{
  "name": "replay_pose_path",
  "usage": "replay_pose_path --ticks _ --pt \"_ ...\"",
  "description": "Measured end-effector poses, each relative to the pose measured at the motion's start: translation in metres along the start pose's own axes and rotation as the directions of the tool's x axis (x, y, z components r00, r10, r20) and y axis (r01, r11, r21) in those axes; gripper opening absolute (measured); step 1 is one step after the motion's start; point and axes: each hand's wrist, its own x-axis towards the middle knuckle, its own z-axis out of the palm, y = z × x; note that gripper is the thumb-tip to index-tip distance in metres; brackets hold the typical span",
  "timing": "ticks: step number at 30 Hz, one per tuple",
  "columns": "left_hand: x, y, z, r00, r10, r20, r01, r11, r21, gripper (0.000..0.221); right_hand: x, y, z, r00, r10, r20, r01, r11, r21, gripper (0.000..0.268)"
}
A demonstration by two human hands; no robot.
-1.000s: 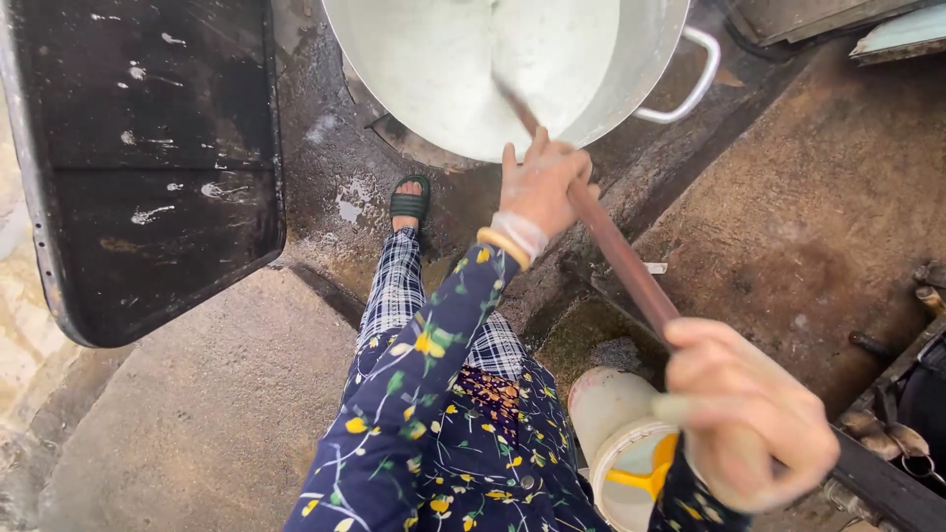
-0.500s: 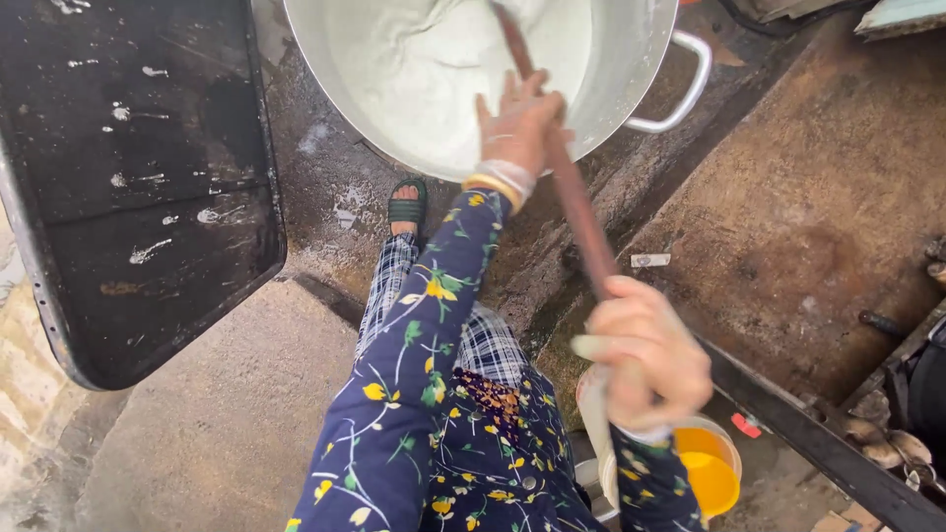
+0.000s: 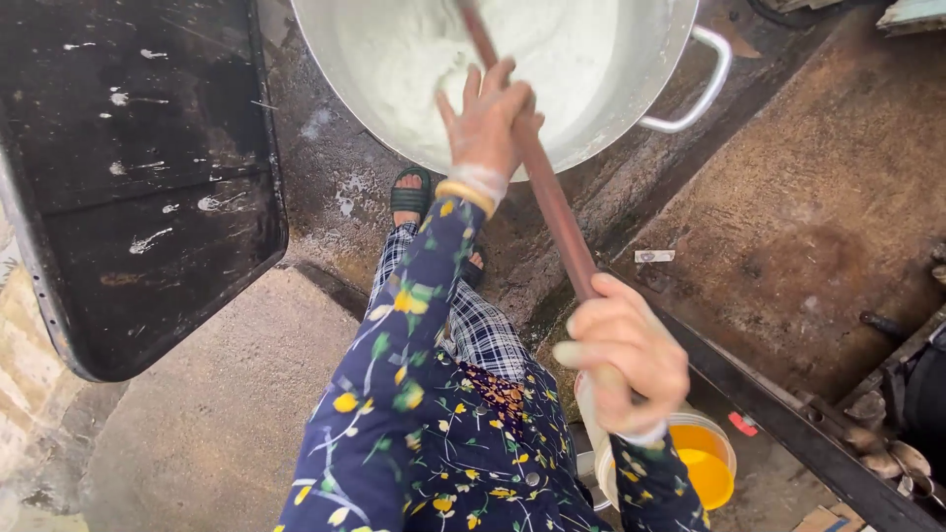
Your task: Vigorously stirring a large pot of white liquid mixture using a long wooden paddle.
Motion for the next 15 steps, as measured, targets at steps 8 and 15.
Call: replay_pose_path --ticks 8,15 --pt "-0.027 0.069 0.007 0.947 0.141 0.289 -0.097 0.982 -0.16 0.021 0.026 -0.068 -0.063 0.984 0.144 0.102 -0.121 0.972 -0.202 0.032" --pt "-0.036 0.015 -0.029 0.945 -0.049 0.323 -0.053 0.953 0.299 0.037 0.02 -0.034 -0.039 0.99 0.06 0.128 -0.061 0.998 0.0 0.034"
